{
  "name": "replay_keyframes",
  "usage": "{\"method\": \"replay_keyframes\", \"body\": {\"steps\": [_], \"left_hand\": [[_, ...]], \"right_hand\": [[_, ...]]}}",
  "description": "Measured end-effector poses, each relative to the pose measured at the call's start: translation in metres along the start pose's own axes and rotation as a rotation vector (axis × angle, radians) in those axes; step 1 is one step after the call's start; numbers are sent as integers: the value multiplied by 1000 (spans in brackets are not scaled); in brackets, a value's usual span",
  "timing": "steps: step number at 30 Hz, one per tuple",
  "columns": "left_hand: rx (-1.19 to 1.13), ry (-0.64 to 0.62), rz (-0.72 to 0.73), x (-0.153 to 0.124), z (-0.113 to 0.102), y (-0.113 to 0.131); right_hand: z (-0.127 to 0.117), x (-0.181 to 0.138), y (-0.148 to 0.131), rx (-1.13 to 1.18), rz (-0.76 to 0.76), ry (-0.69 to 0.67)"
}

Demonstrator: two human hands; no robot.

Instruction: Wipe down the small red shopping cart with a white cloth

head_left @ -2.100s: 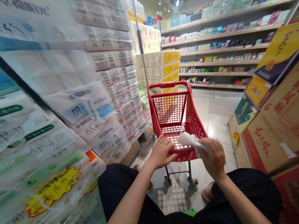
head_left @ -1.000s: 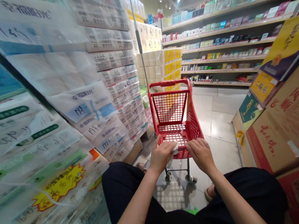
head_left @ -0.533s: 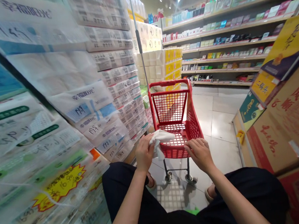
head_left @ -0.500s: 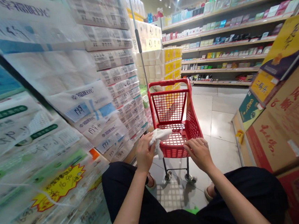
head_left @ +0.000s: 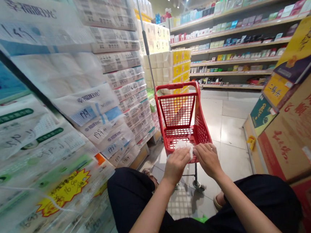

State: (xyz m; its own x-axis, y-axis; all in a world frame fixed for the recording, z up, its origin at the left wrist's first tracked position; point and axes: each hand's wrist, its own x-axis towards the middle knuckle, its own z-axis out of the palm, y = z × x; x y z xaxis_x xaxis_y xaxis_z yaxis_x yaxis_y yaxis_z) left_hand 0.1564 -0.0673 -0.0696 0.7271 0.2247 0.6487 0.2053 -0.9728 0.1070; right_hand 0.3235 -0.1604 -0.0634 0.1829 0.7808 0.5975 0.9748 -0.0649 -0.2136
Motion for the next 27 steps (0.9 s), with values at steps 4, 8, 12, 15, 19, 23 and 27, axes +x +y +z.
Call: {"method": "replay_keyframes", "body": {"steps": [4, 8, 12, 15, 19, 23, 27], "left_hand": [[31, -9, 44, -8, -12, -14], [24, 41, -46, -25, -34, -45], [10, 114, -198, -35, -45, -66], [-34, 116, -274, -42, -38, -61], [-69, 84, -281, -54, -23, -40], [-17, 82, -254, -59, -20, -26], [32, 161, -154, -42, -23, -14]], "right_hand": [[-1, 0, 2, 3, -21, -4], [-3, 0, 2, 29, -27, -17], [-2, 1, 1, 49, -22, -32], [-1, 1, 2, 62, -14, -20], [-3, 0, 7, 66, -4, -5], [-7, -3, 12, 64, 8, -14], [-12, -4, 13, 72, 11, -31]]}}
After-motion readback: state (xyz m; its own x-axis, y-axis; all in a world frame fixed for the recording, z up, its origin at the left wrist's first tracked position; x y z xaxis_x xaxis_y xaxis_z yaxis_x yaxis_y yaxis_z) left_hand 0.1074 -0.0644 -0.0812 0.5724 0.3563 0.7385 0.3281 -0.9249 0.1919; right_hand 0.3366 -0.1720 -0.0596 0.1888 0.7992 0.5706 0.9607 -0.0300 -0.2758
